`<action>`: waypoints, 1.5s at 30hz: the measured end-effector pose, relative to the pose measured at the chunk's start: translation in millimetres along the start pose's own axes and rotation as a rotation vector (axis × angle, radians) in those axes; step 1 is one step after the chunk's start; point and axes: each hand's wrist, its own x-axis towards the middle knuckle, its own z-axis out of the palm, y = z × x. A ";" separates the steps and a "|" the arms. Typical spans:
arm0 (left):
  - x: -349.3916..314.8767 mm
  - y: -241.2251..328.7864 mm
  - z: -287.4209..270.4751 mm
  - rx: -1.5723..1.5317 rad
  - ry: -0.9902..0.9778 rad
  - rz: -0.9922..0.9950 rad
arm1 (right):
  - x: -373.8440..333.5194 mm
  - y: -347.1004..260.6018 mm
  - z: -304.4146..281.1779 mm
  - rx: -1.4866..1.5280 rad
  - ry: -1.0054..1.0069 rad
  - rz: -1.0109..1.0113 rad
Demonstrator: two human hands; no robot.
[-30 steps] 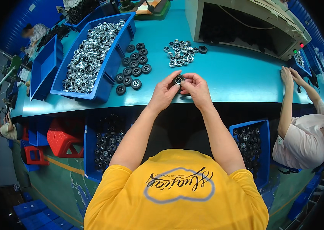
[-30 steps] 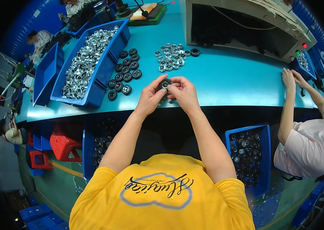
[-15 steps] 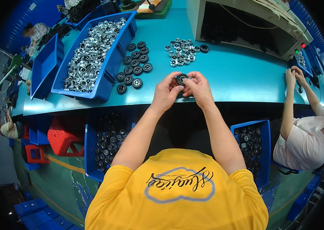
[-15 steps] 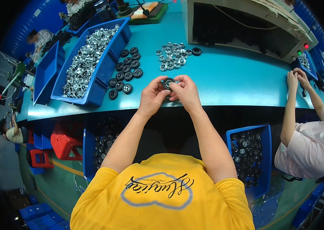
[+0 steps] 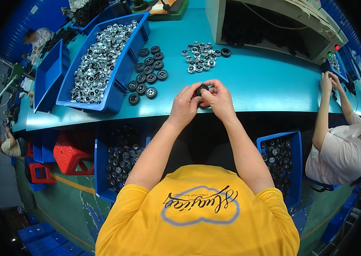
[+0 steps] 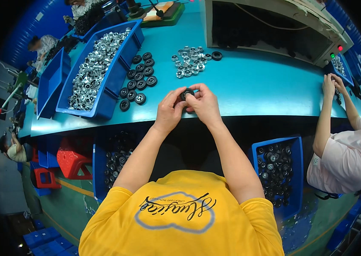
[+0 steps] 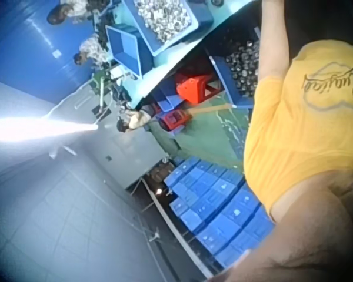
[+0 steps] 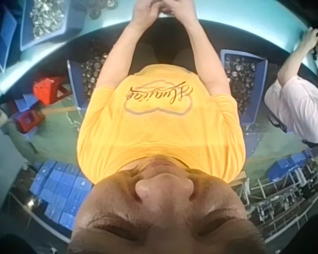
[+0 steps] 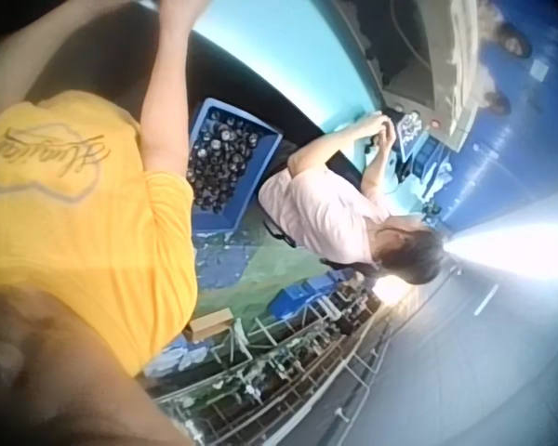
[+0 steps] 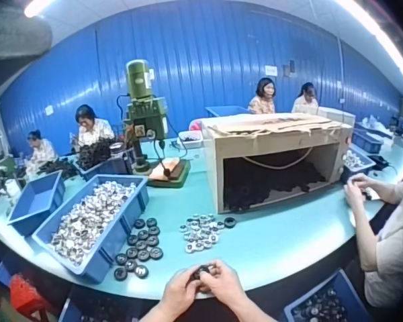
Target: Assembling toy wheels by inserting metal bearings into rubber tires at a factory workbench.
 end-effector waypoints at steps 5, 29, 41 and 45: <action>2.7 3.1 -2.2 -0.261 -0.048 -0.143 | 4.4 -1.3 -12.7 0.188 -0.131 0.090; 9.4 1.1 -12.4 -0.613 -0.201 -0.384 | 3.8 -3.2 -19.4 0.237 -0.178 0.071; 18.4 16.5 -25.3 0.052 -0.018 -0.130 | -1.2 2.8 -25.0 0.176 0.033 -0.043; 26.7 15.7 -48.2 0.500 -0.059 0.030 | -4.8 0.3 -50.3 -0.635 0.273 -0.551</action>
